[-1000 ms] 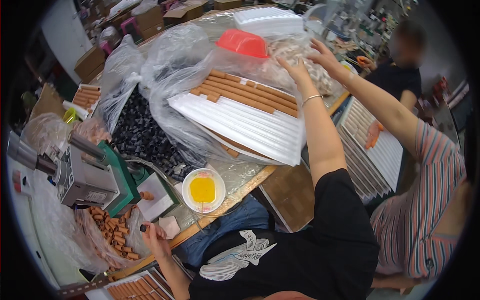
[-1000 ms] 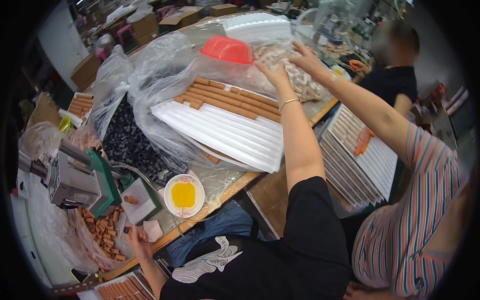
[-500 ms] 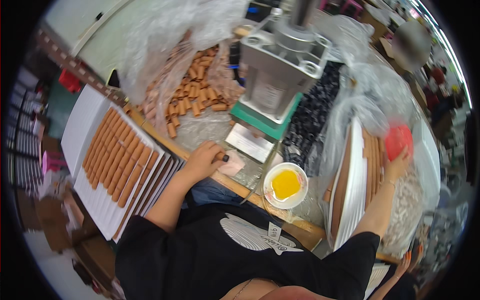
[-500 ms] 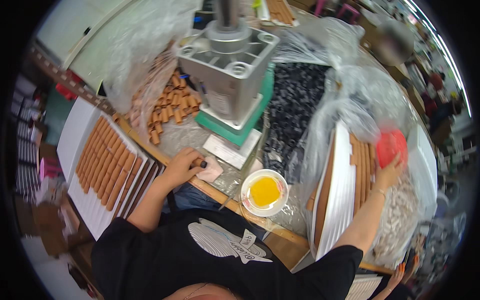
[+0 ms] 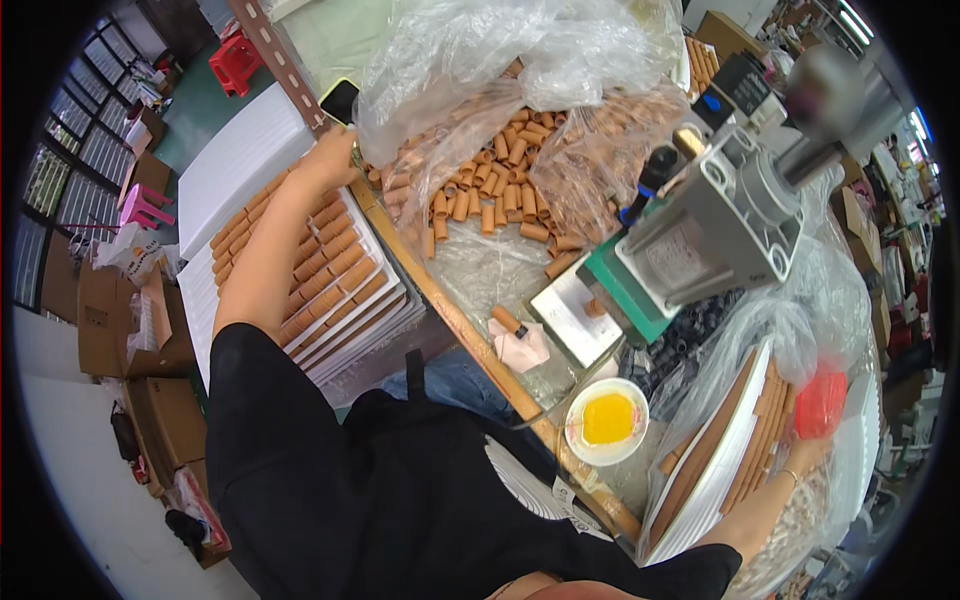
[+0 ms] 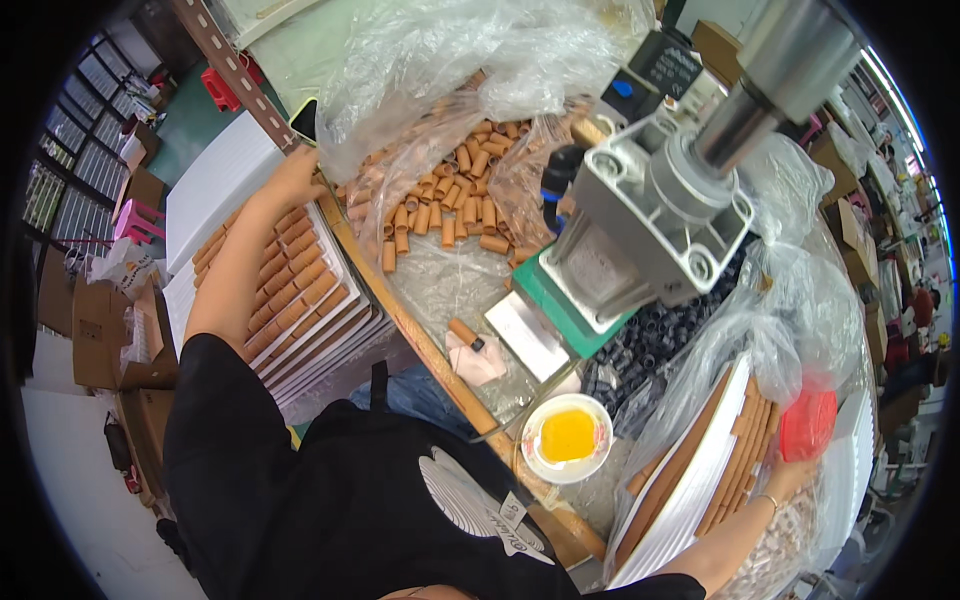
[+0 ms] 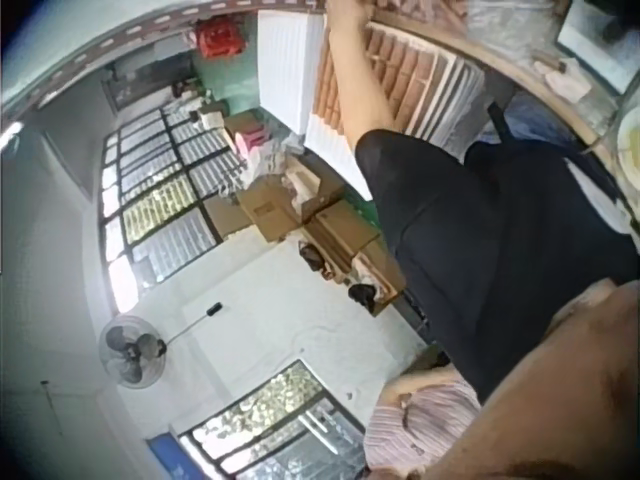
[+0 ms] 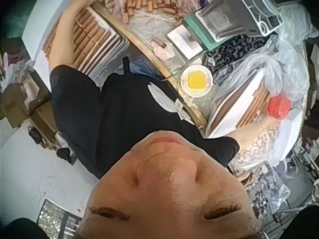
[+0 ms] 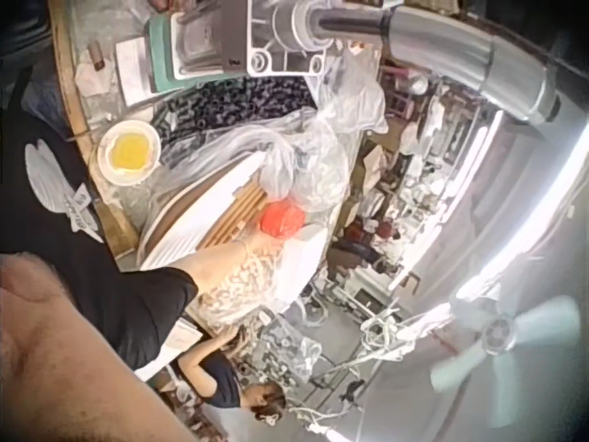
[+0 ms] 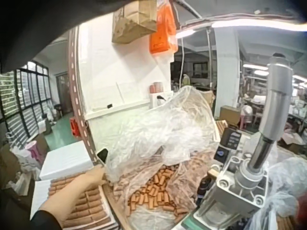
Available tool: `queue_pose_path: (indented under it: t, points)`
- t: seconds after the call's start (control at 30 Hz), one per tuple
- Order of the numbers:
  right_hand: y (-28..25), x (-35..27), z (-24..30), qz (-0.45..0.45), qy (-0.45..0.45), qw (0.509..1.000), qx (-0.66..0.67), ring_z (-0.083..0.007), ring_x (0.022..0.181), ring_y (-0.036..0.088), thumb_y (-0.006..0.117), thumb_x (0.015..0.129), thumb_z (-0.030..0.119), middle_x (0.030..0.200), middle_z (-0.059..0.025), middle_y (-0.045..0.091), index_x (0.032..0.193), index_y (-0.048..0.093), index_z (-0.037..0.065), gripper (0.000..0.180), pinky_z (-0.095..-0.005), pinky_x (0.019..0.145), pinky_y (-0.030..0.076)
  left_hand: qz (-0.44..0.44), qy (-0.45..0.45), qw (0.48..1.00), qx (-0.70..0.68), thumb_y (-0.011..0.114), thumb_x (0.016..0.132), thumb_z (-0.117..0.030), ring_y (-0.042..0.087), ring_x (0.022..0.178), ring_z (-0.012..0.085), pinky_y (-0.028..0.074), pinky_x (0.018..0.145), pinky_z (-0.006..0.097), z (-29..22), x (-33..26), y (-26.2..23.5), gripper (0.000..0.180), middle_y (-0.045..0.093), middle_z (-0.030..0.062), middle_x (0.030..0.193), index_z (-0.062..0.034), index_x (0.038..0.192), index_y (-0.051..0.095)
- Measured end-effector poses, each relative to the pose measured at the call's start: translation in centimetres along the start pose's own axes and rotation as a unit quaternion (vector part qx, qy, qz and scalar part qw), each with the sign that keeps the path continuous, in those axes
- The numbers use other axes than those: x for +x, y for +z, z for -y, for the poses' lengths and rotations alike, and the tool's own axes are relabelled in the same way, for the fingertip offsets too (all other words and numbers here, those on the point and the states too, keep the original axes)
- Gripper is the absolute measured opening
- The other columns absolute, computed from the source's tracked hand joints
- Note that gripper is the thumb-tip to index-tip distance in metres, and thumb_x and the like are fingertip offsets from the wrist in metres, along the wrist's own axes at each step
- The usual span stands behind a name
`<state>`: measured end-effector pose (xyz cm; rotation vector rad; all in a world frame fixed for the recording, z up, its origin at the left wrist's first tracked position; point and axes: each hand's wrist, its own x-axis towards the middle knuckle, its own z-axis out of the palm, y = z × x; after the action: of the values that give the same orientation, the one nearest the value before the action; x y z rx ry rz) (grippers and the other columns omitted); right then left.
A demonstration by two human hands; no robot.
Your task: Apply glue to small cylindrical components and assemble them into pairs using a manual press machine.
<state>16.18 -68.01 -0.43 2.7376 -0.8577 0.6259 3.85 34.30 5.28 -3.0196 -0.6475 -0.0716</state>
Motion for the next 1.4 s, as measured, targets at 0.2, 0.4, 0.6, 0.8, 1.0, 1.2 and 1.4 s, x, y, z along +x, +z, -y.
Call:
queue_pose_path:
  t: [0.2,0.4,0.6,0.8,1.0,1.2,1.4]
  points:
    - [-2.4,-2.9,6.3,-0.117,-0.03,0.988,-0.094,-0.0429,0.121,0.047,0.078,0.071,0.03,0.145,-0.0214,0.033,0.149,0.015,0.026,0.1,-0.0496,0.097,0.043,0.118,0.059,0.989,0.064,0.065,0.07,-0.043,0.053,0.111,0.0403,0.046,0.094,0.042,-1.0,2.2,2.4,0.054,0.055,0.0208,0.122,-0.0093,0.112,0.062]
    - [-2.2,0.0,2.3,-0.157,-0.075,0.981,0.087,-0.0417,0.122,0.046,0.06,0.085,0.032,0.145,-0.0206,0.035,0.147,0.024,0.022,0.073,-0.0473,0.095,0.044,0.096,0.053,0.992,0.061,0.061,0.071,-0.042,0.06,0.101,0.035,0.049,0.09,0.039,-0.4,4.2,5.0,0.047,0.065,0.018,0.105,-0.0082,0.104,0.065]
    - [-9.5,0.7,1.3,-0.059,0.186,0.969,0.152,-0.0433,0.1,0.06,0.042,0.084,0.011,0.115,-0.0292,0.059,0.136,0.038,-0.001,0.053,-0.0491,0.087,0.046,-0.024,0.028,0.999,0.039,0.061,0.079,-0.034,0.046,0.117,0.0417,0.044,0.097,0.041,-1.2,2.4,6.4,0.049,0.053,0.0185,0.128,-0.0105,0.122,0.056]
    - [-15.0,-1.1,-3.2,-0.184,0.325,0.746,0.552,-0.0432,0.095,0.063,0.046,0.083,0.01,0.104,-0.0307,0.061,0.108,0.05,-0.023,0.041,-0.0489,0.08,0.055,-0.002,0.046,0.999,0.009,0.059,0.081,-0.032,0.046,0.117,0.042,0.043,0.097,0.04,2.7,8.2,13.2,0.049,0.052,0.0194,0.129,-0.0091,0.124,0.055]
    - [-23.7,-11.1,-5.8,-0.113,0.238,0.591,0.763,-0.0289,0.1,0.062,0.056,0.088,0.016,0.104,-0.0176,0.062,0.108,0.056,-0.008,0.031,-0.0422,0.082,0.055,0.072,0.088,0.993,0.015,0.064,0.075,-0.023,0.051,0.115,0.0397,0.043,0.097,0.039,3.3,8.7,9.8,0.048,0.059,0.0196,0.121,-0.0061,0.119,0.059]
    - [-32.1,-30.9,6.9,0.143,0.086,0.645,0.746,-0.0113,0.068,0.059,0.061,0.087,0.015,0.098,-0.0074,0.064,0.109,0.058,0.0,0.027,-0.0173,0.05,0.044,0.132,0.073,0.988,0.043,0.065,0.069,-0.016,0.056,0.112,0.037,0.047,0.093,0.04,1.2,10.4,8.0,0.04,0.065,0.0198,0.111,-0.005,0.108,0.066]
    - [-31.3,-40.3,22.9,0.495,-0.027,0.514,0.7,-0.0142,0.058,0.061,0.051,0.09,0.005,0.094,-0.0127,0.065,0.128,0.047,-0.006,0.04,-0.0233,0.043,0.05,0.124,-0.001,0.99,-0.061,0.065,0.068,-0.013,0.059,0.109,0.0368,0.05,0.088,0.039,1.3,8.1,3.6,0.036,0.064,0.0233,0.107,-0.0027,0.102,0.068]
